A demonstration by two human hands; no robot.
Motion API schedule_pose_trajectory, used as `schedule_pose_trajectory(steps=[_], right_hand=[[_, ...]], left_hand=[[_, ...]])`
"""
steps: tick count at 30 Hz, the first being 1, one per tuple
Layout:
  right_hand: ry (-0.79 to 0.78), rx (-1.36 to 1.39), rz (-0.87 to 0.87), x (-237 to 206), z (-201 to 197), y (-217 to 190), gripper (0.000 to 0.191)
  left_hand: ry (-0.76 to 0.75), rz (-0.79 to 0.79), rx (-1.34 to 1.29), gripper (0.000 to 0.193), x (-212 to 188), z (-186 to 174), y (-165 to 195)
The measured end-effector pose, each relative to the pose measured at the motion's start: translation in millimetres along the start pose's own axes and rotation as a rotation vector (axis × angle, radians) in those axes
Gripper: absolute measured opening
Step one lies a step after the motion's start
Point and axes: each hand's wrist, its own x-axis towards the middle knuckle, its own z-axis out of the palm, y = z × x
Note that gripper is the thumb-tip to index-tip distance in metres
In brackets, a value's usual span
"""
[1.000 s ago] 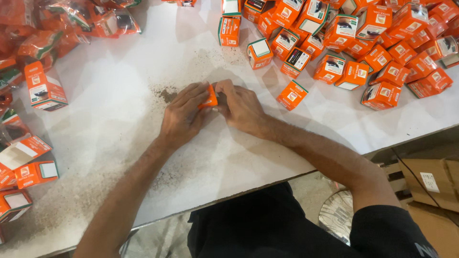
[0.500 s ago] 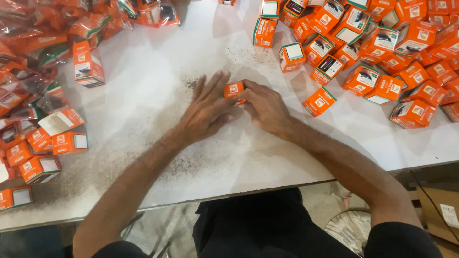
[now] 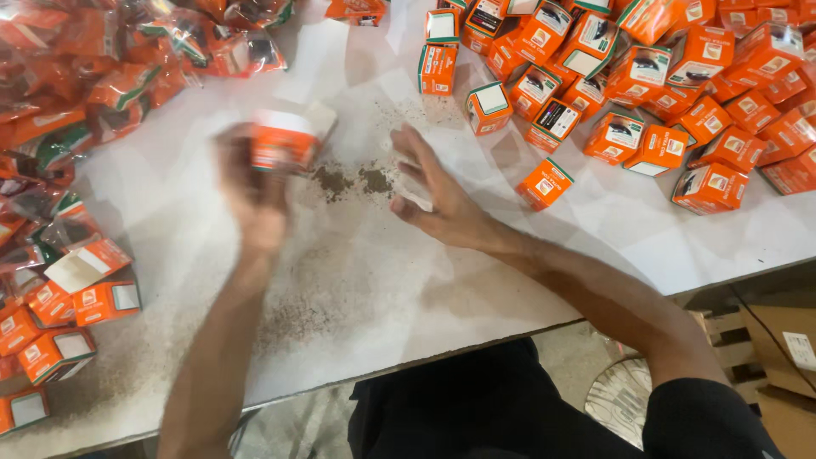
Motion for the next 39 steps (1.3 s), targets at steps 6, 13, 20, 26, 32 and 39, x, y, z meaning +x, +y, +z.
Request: schedule_pose_trajectory(steps=[6, 13, 20, 26, 32, 39], right_hand=[[0.303, -0.042, 0.121, 1.2, -27.8, 26.8, 0.046], [0.030, -0.778, -0.043, -3.5, -31.8, 9.6, 0.072], [0.101, -0.706, 0.018, 4.4, -36.9, -1.2, 0.079], [0.055, -1.033, 0.035, 5.0, -18.6, 6.7, 0.103], [0.081, -0.914, 0.073, 6.9, -6.3, -2.4, 0.083], [0.056, -0.924, -0.291, -2.1, -6.0, -30.6, 0.053]], left_hand=[[-0.328, 0.472, 0.813, 0.008, 64.8, 105.2, -25.6], [-0.112, 0.667, 1.491, 0.049, 180.2, 131.1, -81.5], [-0.573, -0.069, 1.415, 0.052, 158.3, 120.3, -77.2], [-0.168, 0.028, 0.588, 0.041, 97.2, 112.4, -74.6], [0.162, -0.111, -0.036, 0.046, 30.8, 129.4, -50.8], [-0.072, 0.137, 0.135, 0.046, 2.3, 108.4, 26.6]])
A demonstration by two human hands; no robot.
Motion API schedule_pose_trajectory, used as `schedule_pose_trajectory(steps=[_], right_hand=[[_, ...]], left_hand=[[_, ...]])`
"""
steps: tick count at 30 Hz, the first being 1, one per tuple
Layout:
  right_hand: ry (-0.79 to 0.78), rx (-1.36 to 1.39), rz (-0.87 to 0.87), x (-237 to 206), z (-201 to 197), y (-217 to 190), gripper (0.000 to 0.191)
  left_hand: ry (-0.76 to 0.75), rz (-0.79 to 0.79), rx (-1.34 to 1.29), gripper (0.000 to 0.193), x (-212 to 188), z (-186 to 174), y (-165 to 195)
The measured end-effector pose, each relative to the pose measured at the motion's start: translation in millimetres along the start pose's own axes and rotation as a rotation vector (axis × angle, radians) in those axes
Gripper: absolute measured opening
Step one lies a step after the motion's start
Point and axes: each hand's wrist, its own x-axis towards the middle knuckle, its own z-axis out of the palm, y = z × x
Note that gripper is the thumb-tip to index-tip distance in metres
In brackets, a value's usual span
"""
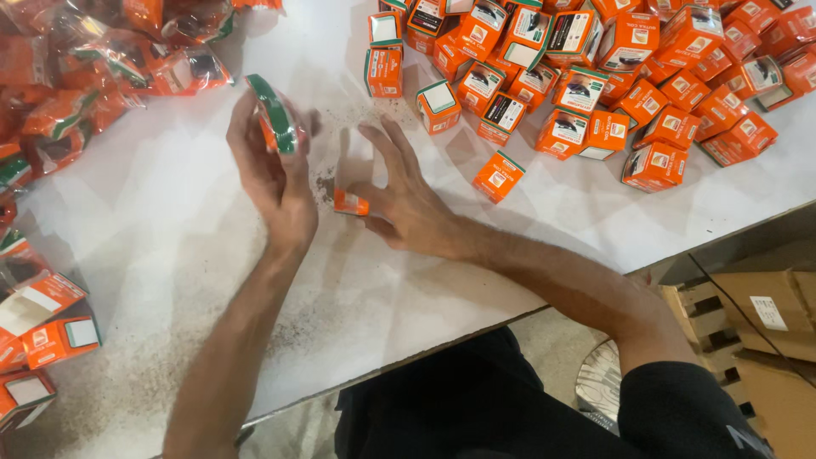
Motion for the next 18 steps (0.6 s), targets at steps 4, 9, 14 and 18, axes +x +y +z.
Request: schedule_pose_trajectory(steps=[4, 9, 14, 18], right_hand=[[-0.192, 0.308, 0.123, -6.6, 7.6, -3.4, 0.028], [-0.118, 0.093, 0.024, -11.6, 20.0, 5.9, 0.056], [-0.195, 0.299, 0.203, -8.9, 13.0, 13.3, 0.084], [-0.218, 0.316, 0.278, -6.7, 6.6, 10.5, 0.086]], left_hand=[[-0.087, 0.359, 0.608, 0.042, -17.6, -20.3, 32.2], [-0.200, 0.357, 0.276, 0.037, -48.1, -25.9, 27.9], [-0.327, 0.540, 0.607, 0.038, -54.0, -29.3, 2.4], [-0.485, 0.489, 0.777, 0.046, -46.0, -33.1, -3.0]])
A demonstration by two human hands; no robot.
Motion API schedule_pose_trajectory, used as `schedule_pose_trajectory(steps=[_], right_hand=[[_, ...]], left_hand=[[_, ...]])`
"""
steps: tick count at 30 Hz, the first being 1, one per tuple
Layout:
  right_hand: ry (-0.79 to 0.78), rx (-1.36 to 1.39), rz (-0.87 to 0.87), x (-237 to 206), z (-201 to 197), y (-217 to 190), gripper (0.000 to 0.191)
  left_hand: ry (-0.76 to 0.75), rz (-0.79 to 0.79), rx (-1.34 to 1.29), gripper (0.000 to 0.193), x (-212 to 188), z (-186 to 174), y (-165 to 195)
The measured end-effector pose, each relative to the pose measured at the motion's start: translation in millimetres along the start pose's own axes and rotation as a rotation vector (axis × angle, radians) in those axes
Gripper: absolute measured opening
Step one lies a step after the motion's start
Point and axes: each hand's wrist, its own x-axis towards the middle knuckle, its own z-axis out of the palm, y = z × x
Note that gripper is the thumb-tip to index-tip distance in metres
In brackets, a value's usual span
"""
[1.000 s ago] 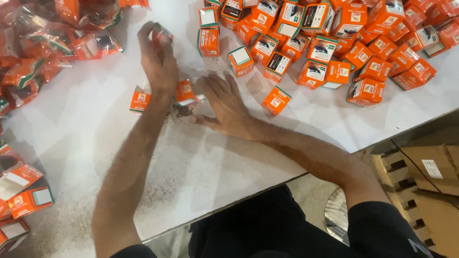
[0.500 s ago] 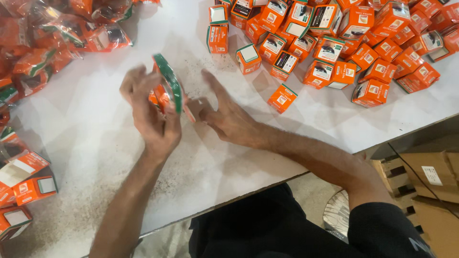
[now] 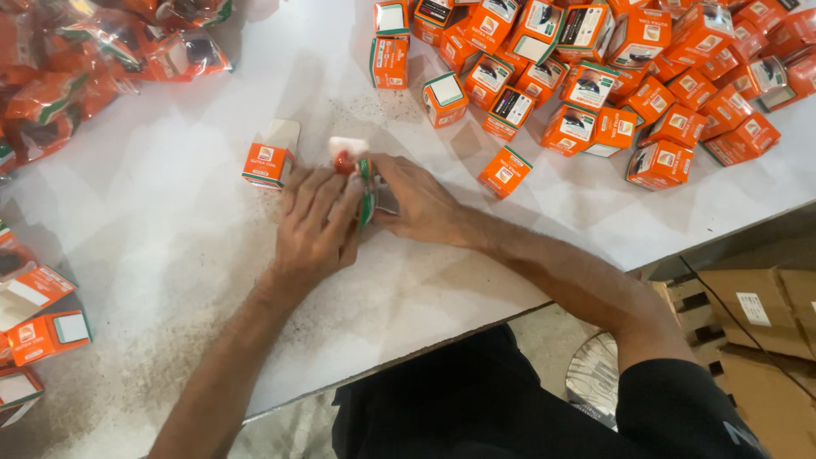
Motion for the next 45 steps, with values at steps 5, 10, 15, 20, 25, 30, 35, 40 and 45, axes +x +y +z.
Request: schedule_pose_trajectory(steps=[5, 10, 15, 20, 25, 30, 35, 40, 45], right_hand=[[0.015, 0.163, 0.071, -0.3, 5.6, -5.6, 0.089], [-0.028, 0.262, 0.064, -4.1, 6.3, -1.4, 0.083], [0.102, 0.075, -0.072, -6.2, 11.1, 9.8, 0.086], [0.105, 0.118, 0.036, -13.1, 16.4, 10.5, 0.070], [0.106, -0.053, -0.067, -9.1, 14.3, 6.5, 0.055], [0.070, -0.037, -0.044, -6.0, 11.1, -1.6, 0.057], [0.066, 0.035, 0.025, -6.2, 8.4, -5.9, 0.040], [0.061, 0.100, 0.183, -6.1, 10.6, 3.7, 0.050], [0.058, 0.131, 0.082, -5.3, 12.0, 7.9, 0.052]], left_hand=[[-0.054, -0.158, 0.072, 0.041, 9.6, -7.6, 11.6], [-0.003, -0.475, -0.014, 0.020, 22.6, 5.2, 27.0], [0.090, -1.011, -0.633, 0.076, 24.3, 20.4, 11.0], [-0.064, -1.082, -0.840, 0.032, 29.0, 22.9, 1.5], [-0.165, -1.075, -1.076, 0.042, 29.5, -5.5, -5.1], [-0.067, -1.176, -1.293, 0.016, 19.7, -5.6, -20.4], [0.012, -0.728, -0.599, 0.025, 12.4, 18.8, -16.5], [-0.025, -0.254, -0.453, 0.035, 3.0, 7.9, -7.0], [-0.036, -0.344, -0.421, 0.026, 0.9, 7.8, -0.9]])
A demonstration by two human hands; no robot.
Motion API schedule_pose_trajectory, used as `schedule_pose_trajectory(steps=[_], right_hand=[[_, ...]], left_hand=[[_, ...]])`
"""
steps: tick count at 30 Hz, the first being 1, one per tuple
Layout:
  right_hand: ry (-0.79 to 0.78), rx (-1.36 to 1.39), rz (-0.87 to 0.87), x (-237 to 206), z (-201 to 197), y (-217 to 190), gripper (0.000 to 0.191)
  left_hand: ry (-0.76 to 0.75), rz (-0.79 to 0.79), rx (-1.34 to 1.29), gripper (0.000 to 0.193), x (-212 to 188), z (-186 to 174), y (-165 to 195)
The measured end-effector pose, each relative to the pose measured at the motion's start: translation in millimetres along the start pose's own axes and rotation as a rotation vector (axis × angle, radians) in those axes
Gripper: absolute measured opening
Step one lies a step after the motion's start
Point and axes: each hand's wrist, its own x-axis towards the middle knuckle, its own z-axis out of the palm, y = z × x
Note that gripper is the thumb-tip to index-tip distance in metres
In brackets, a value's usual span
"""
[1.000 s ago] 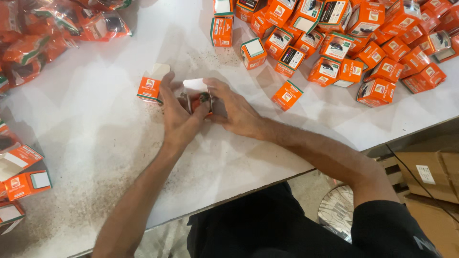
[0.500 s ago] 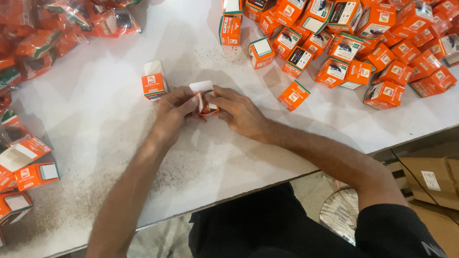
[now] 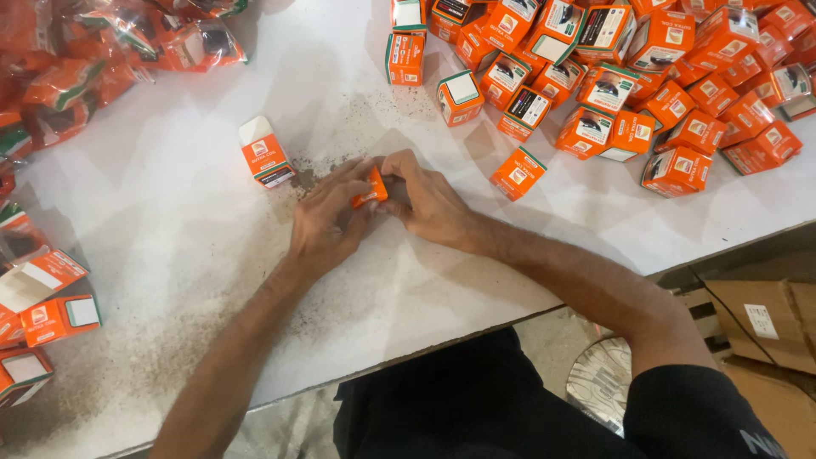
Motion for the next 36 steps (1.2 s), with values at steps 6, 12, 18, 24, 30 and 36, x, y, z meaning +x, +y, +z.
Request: schedule_pose_trajectory(steps=[6, 12, 18, 24, 30, 36], right_hand=[[-0.032, -0.072, -0.081, -1.5, -6.3, -7.6, 0.040], [-0.036, -0.202, -0.252, 3.7, -12.5, -17.6, 0.033], [0.586, -0.725, -0.315, 16.2, -65.0, -25.9, 0.052], [0.044, 0.463, 0.019, 17.4, -12.9, -14.9, 0.085], [0.031, 0.169, 0.058, 19.2, -11.8, 4.1, 0.069], [-0.031, -0.075, -0.111, 22.8, -20.9, -0.5, 0.063]], left_hand=[[-0.024, 0.149, 0.098, 0.021, -0.9, -3.1, -3.7], [-0.114, 0.244, 0.331, 0.025, -9.8, -15.0, -3.7], [0.224, -0.055, 0.738, 0.081, -0.4, -53.2, -19.3], [0.057, 0.229, 0.433, 0.066, 24.2, -20.1, -13.1], [0.092, 0.185, 0.765, 0.076, 96.7, -55.1, -75.5], [-0.037, 0.104, 0.780, 0.059, 119.2, -104.3, -147.6]])
